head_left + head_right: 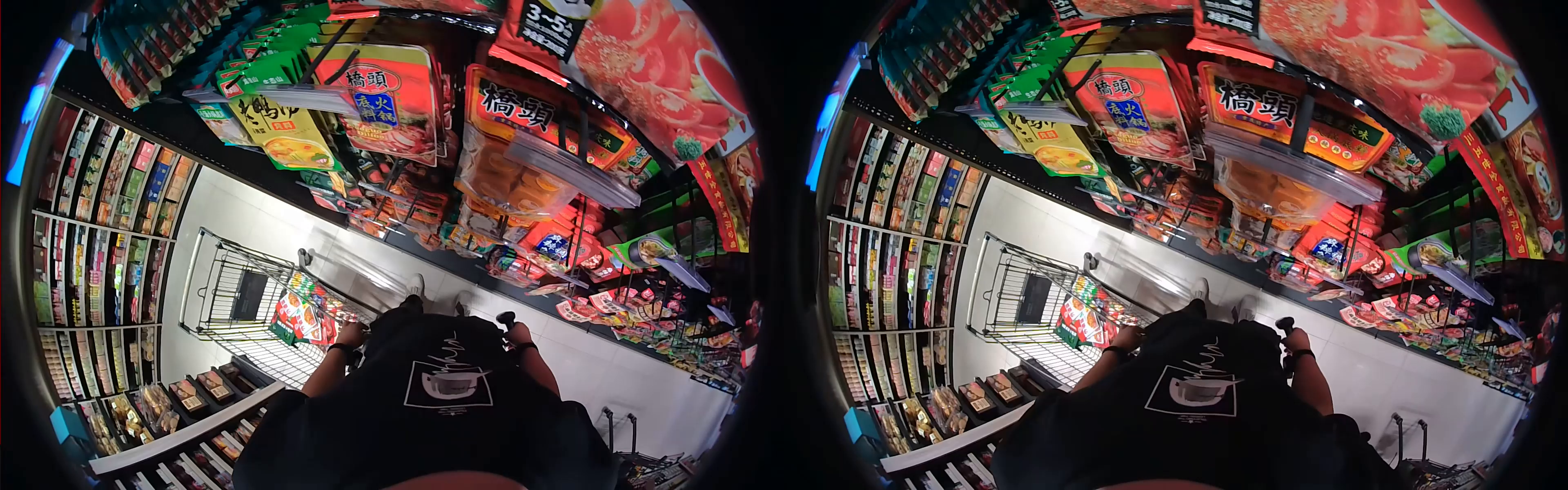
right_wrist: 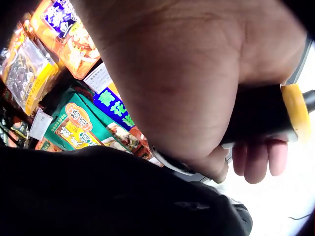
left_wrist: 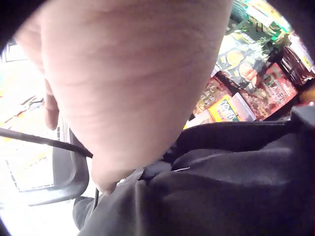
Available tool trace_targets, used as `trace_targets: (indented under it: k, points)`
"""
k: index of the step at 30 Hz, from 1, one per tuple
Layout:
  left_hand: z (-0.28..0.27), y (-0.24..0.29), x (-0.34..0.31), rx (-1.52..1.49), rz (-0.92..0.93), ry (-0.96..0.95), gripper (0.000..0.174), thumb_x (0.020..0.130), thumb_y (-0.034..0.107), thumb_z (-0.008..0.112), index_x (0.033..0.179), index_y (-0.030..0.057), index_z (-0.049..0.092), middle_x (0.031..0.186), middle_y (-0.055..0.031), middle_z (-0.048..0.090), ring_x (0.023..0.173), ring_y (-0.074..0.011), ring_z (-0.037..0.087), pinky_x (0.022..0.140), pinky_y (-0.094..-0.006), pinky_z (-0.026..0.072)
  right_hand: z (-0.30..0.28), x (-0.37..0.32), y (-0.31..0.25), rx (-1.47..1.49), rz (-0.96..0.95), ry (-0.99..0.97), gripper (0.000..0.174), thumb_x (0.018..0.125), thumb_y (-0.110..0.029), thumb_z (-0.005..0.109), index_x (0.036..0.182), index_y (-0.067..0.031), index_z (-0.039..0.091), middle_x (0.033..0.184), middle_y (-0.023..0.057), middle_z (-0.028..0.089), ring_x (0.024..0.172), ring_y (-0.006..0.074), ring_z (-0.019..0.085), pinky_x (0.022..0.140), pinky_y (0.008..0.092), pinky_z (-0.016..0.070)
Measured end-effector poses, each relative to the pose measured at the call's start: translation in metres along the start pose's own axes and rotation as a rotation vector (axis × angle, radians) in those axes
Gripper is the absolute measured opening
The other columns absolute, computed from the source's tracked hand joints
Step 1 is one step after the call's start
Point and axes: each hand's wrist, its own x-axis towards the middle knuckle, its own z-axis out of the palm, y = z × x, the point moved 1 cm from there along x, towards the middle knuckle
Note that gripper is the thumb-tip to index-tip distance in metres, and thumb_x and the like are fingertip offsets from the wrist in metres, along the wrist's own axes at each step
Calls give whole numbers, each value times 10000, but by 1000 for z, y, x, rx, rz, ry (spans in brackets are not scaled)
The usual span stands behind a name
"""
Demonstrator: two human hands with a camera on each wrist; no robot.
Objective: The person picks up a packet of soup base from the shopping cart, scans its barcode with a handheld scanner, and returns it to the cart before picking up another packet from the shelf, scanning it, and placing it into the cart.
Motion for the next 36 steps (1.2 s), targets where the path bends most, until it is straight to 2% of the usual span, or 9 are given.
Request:
trace_targets:
  k: [3,9,17,19,22,23,26,33,36]
  points:
    - [8,0,8,-245,-153,-24,413,799,409,612,1064,95,657,1041,-161,649,1032,-332,587,920,-409,451,-7,-4,-25,-97,-121,26,103,741,-48,596,822,16,587,634,134,627,492,227,618,443,342,483]
    - [45,-5,69,117,148,-140,366,799,345,526,932,26,644,996,-211,632,979,-361,592,855,-444,462,-7,22,-11,-147,-146,21,213,695,-116,623,868,7,615,737,168,653,607,271,659,541,372,528]
    - [70,34,22,-66,-69,-3,367,839,370,491,992,70,639,1088,-163,621,1060,-327,568,904,-429,450,-29,15,19,-152,-118,-32,251,673,-142,674,866,-1,600,705,126,646,558,216,641,467,323,502]
    - [83,43,8,-81,-156,-93,343,868,344,448,1039,109,630,1122,-121,620,1101,-299,555,989,-534,348,-34,11,24,-127,-91,-49,263,667,-149,686,869,-2,602,711,122,649,578,214,646,479,324,511]
    - [74,88,-36,101,-180,-95,336,896,311,376,1051,149,627,1110,-107,628,1113,-259,559,962,-745,19,-32,24,51,-177,-133,-90,258,664,-125,679,875,3,603,738,127,656,599,218,653,524,321,535]
    - [75,94,-42,146,-200,-57,302,855,280,495,982,53,648,1021,-204,640,1009,-328,605,937,-550,360,-26,36,66,-247,-224,-47,238,676,-89,650,887,8,599,738,128,656,600,217,656,528,319,536]
    - [106,72,-39,-392,-199,-9,305,838,236,550,1010,0,637,971,-235,645,966,-346,618,789,-415,479,-26,31,74,-258,-197,-91,237,688,-63,620,913,8,591,739,129,656,585,212,654,524,317,533]
    - [83,78,-38,-185,-145,-165,347,860,273,512,1098,47,625,1111,-205,613,1077,-326,569,902,-396,431,-17,-8,65,-77,-139,5,207,715,-117,664,845,16,575,671,120,635,544,220,633,482,328,503]
    - [94,61,-30,-347,-79,-51,329,842,242,562,1094,40,627,1064,-172,640,1030,-309,596,889,-382,457,-7,-13,70,-83,-196,88,219,720,-139,673,833,18,570,681,125,636,548,227,635,478,322,505]
